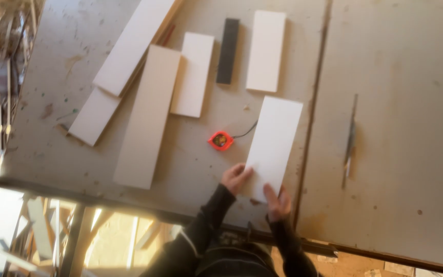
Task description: Measuring and inspecting white wood boards on a workbench in a woodworking shop.
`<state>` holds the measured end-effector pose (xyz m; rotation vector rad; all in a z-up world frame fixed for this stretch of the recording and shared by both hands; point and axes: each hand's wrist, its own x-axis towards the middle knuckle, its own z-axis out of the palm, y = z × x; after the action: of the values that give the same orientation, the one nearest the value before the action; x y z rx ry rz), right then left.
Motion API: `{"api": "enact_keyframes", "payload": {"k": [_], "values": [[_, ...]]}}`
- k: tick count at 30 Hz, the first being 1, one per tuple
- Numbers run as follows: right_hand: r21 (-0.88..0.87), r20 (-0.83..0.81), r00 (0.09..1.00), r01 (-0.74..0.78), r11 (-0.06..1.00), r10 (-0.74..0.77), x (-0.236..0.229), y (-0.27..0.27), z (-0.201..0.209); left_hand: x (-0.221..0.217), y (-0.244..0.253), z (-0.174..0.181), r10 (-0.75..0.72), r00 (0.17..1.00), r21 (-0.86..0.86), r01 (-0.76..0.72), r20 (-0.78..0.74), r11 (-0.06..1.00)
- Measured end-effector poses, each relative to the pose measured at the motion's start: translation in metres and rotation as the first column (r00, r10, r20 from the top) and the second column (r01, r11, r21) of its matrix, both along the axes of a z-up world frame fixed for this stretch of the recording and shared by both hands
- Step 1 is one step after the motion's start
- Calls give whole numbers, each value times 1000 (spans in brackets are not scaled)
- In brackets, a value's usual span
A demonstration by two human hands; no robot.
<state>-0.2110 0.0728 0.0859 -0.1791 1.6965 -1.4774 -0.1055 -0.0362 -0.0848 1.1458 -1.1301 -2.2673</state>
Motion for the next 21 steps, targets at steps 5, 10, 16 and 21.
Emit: {"api": "enact_keyframes", "payload": {"k": [5,10,16,21], "values": [[-31,82,996,-23,999,26,-47,-114,-15,17,-127,35,311,894,-244,-239,322,940],[-33,229,973,-18,999,25,-111,-189,-49,30,-202,40,710,568,-894,113,416,433],[-23,479,858,224,974,-186,-119,-193,-120,31,-221,49,643,466,-773,534,608,344],[22,426,898,110,994,-109,-24,-147,-85,45,-198,46,667,521,-804,557,533,208]]}}
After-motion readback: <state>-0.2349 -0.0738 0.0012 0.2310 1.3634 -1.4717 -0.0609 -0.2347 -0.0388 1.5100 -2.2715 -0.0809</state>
